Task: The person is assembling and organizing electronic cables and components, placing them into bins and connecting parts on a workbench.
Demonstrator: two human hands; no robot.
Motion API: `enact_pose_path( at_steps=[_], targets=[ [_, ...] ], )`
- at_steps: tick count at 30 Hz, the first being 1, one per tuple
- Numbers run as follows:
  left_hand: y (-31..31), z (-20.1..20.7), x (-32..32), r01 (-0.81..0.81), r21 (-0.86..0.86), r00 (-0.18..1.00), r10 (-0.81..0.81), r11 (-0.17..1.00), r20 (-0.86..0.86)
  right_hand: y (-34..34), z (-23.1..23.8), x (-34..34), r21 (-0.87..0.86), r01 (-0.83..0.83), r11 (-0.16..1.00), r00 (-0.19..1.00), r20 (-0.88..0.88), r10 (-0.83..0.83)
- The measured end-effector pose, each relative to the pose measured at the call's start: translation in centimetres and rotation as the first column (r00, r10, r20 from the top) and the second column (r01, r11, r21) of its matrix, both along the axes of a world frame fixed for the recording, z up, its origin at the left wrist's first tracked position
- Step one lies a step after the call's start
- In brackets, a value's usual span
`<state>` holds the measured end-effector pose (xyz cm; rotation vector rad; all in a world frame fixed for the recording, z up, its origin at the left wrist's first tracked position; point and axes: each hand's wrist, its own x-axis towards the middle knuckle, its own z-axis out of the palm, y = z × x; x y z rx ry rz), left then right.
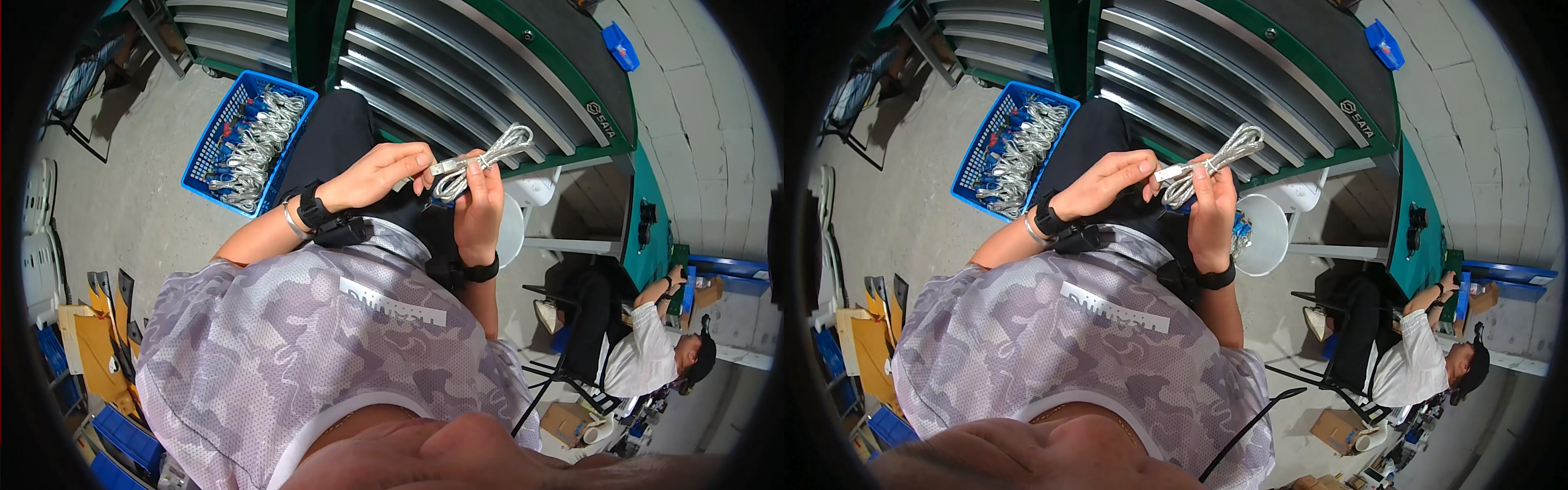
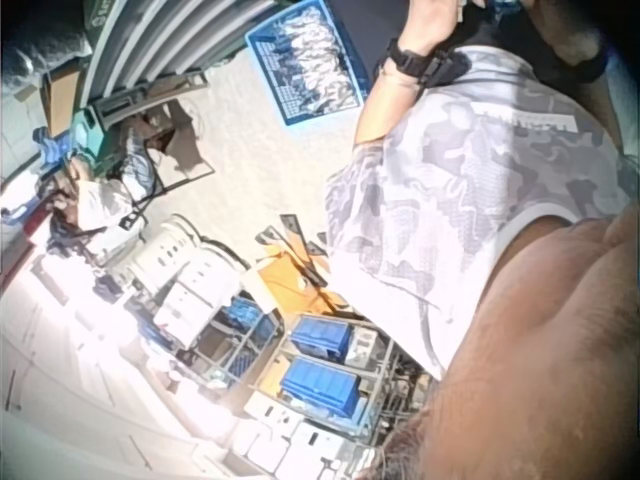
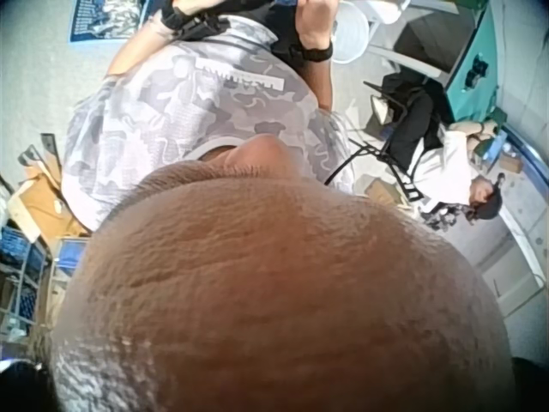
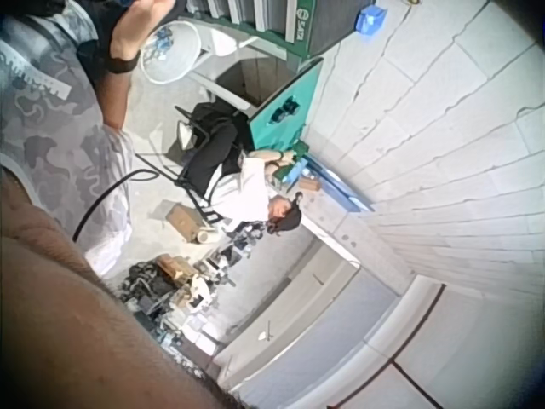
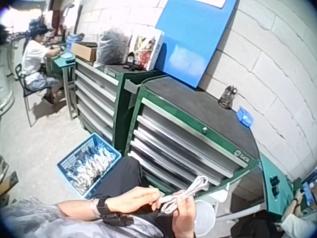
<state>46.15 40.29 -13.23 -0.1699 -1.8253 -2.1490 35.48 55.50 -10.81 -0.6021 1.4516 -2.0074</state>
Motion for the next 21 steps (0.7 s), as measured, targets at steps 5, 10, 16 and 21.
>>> enact_pose_path(
  at_steps=[5,10,16,21],
  targets=[
    [0.0,0.0,0.0,-0.015,-0.023,1.000,0.015,1.000,0.009,-0.1,-0.3,-0.1,0.006,0.017,1.000,1.000,-0.023,-0.017],
    [0.2,-0.1,-0.2,-0.002,0.075,0.997,-0.003,0.997,0.075,-0.1,-0.2,0.1,0.003,0.010,1.000,0.998,-0.056,-0.010],
    [0.0,-0.7,-0.7,0.015,0.243,0.972,-0.071,0.970,0.223,-0.3,0.0,0.2,0.035,0.007,0.999,0.996,-0.090,-0.004],
    [-0.5,-1.1,-0.9,0.078,0.391,0.937,-0.202,0.917,0.286,-0.4,-0.3,0.3,0.035,-0.018,0.999,0.995,-0.098,0.022]
  ],
)
